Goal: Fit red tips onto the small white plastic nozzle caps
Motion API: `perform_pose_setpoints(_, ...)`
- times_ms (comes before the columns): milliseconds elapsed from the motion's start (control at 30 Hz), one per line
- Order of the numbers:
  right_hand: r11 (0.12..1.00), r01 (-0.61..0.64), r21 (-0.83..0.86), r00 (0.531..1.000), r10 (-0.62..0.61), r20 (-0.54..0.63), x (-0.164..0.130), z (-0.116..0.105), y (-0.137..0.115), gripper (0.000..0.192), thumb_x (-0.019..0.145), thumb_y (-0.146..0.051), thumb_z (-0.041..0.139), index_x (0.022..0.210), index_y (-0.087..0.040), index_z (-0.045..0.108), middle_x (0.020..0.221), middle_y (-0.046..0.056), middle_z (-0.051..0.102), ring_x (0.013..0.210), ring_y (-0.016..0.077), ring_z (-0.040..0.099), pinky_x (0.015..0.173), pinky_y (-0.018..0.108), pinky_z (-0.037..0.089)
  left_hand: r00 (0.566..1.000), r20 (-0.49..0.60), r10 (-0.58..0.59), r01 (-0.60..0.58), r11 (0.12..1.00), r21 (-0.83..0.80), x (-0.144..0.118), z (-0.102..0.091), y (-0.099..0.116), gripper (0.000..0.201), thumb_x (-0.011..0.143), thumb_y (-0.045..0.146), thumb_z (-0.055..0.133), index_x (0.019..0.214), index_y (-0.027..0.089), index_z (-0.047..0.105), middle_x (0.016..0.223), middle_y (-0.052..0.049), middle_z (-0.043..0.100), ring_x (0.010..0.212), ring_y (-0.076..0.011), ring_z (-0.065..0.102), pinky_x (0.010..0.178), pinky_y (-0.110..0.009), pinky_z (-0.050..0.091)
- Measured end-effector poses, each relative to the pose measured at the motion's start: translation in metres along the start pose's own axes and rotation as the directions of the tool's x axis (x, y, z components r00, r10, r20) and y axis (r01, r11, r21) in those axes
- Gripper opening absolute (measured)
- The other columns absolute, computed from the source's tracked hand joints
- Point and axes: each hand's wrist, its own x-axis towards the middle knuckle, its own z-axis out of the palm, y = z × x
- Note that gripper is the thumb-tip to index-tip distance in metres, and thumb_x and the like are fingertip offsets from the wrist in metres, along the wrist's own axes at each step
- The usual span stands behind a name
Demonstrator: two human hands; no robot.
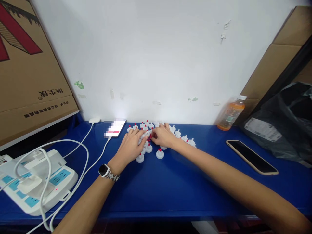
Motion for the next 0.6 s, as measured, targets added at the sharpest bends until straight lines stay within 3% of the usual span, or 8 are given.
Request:
perform_pose_setpoints(100,1.0,0.019,-0.001,1.0,-0.019,-0.001,0.002,0.001,0.0,0.016,0.086,-0.028,0.061,0.096,-0.018,0.068,0.089,0.009,0.072,0.099,0.0277,0.054,0.088,0.04,0.025,1.0,-0.004,-0.004,0.004,1.0,0.0,0.0,0.0,0.0,0.041,0.1,0.044,0.039,0.127,0.021,0.06,0.116,-0.009,0.065,0.116,-0.0287,0.053,0.102,-0.05,0.042)
perform_pose_setpoints(267,0.997,0.078,-0.008,0.997,-0.077,0.013,0.006,0.007,0.002,0.012,0.088,-0.024,0.057,0.087,-0.018,0.068,0.092,0.009,0.07,0.099,0.0265,0.053,0.088,0.04,0.026,1.0,0.0,0.014,-0.014,1.0,0.004,0.001,0.0,-0.002,0.041,0.1,0.044,0.039,0.126,0.021,0.06,0.116,-0.009,0.065,0.116,-0.0281,0.052,0.103,-0.049,0.042)
perform_pose_setpoints(367,0.995,0.098,0.036,0.992,-0.094,-0.088,0.005,0.004,0.004,0.013,0.089,-0.024,0.057,0.083,-0.017,0.067,0.095,0.011,0.069,0.1,0.0266,0.053,0.09,0.042,0.029,1.0,-0.007,0.027,-0.027,1.0,0.003,0.001,0.0,-0.002,0.039,0.101,0.043,0.039,0.124,0.02,0.06,0.114,-0.009,0.064,0.115,-0.0279,0.053,0.102,-0.048,0.043)
perform_pose_setpoints(433,0.977,0.087,0.196,0.979,-0.048,-0.198,0.001,0.001,0.003,0.014,0.09,-0.025,0.056,0.084,-0.017,0.065,0.093,0.009,0.068,0.098,0.0244,0.055,0.089,0.04,0.034,0.999,-0.011,0.045,-0.045,0.999,-0.018,0.001,-0.001,0.0,0.038,0.101,0.042,0.038,0.122,0.02,0.06,0.113,-0.009,0.063,0.113,-0.0274,0.053,0.101,-0.048,0.043)
perform_pose_setpoints(500,0.863,0.075,0.499,0.962,0.069,-0.263,-0.005,-0.003,0.001,0.013,0.091,-0.027,0.054,0.088,-0.018,0.062,0.088,0.006,0.068,0.087,0.0197,0.059,0.083,0.036,0.041,0.998,-0.009,0.066,-0.067,0.995,-0.07,0.0,-0.003,0.003,0.037,0.103,0.041,0.034,0.121,0.019,0.058,0.113,-0.009,0.062,0.111,-0.0262,0.053,0.1,-0.047,0.043)
perform_pose_setpoints(600,0.497,0.084,0.863,0.949,0.225,-0.222,-0.019,-0.005,-0.005,0.02,0.089,-0.037,0.06,0.089,-0.018,0.061,0.075,0.002,0.066,0.068,0.0146,0.06,0.067,0.029,0.045,0.996,0.011,0.09,-0.087,0.982,-0.167,-0.002,-0.005,0.011,0.036,0.104,0.041,0.03,0.122,0.019,0.052,0.113,-0.009,0.059,0.11,-0.0245,0.052,0.099,-0.045,0.044)
